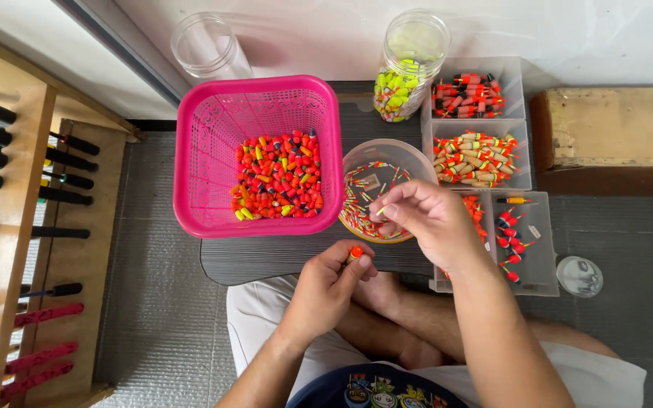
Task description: The person assembles small fishing lures by hand, picking up small cylindrical components and inserting colorful plastic pieces into them. The person handles the components one at a time, repeatedly picking parts from a clear container and inserting them into the lure bodies held in the other hand.
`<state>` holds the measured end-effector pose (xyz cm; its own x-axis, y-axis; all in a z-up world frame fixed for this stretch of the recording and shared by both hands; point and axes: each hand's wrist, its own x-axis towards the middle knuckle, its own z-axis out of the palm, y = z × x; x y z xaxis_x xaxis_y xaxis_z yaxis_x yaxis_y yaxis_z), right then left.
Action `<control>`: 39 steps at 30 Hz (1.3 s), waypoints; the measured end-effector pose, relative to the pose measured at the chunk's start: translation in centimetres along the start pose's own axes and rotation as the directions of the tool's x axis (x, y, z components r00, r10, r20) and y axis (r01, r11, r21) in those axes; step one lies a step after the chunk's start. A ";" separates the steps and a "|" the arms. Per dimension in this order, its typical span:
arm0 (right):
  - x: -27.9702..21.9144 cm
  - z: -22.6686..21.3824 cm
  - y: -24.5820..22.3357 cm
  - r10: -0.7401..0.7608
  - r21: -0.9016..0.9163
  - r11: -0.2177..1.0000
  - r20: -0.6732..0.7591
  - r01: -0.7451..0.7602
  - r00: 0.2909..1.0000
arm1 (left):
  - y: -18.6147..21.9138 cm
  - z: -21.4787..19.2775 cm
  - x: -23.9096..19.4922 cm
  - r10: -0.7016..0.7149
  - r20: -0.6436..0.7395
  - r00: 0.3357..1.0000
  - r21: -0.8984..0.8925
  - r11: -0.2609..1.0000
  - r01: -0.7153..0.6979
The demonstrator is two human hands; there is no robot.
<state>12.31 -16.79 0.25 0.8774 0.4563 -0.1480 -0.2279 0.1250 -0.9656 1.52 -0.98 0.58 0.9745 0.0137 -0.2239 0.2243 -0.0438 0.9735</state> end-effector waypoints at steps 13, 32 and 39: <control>-3.6 0.5 0.4 -0.084 0.001 0.996 -0.020 0.084 0.996 | 1.0 0.6 -0.4 0.007 0.009 1.000 0.059 0.998 -0.007; -3.9 1.9 -0.7 -0.222 -0.247 0.937 0.118 0.245 0.968 | 1.4 0.5 -0.4 0.067 0.032 0.997 0.288 0.955 -0.073; -4.2 1.7 -0.4 -0.327 -0.417 0.837 0.138 0.354 0.935 | 1.4 0.4 -0.4 0.133 0.054 0.990 0.474 0.869 -0.142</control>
<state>8.04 -17.27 1.56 0.8367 0.5072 0.2066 0.2958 -0.1012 -0.9499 1.48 -1.41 2.05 0.9944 -0.0457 -0.0950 0.0582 -0.5135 0.8561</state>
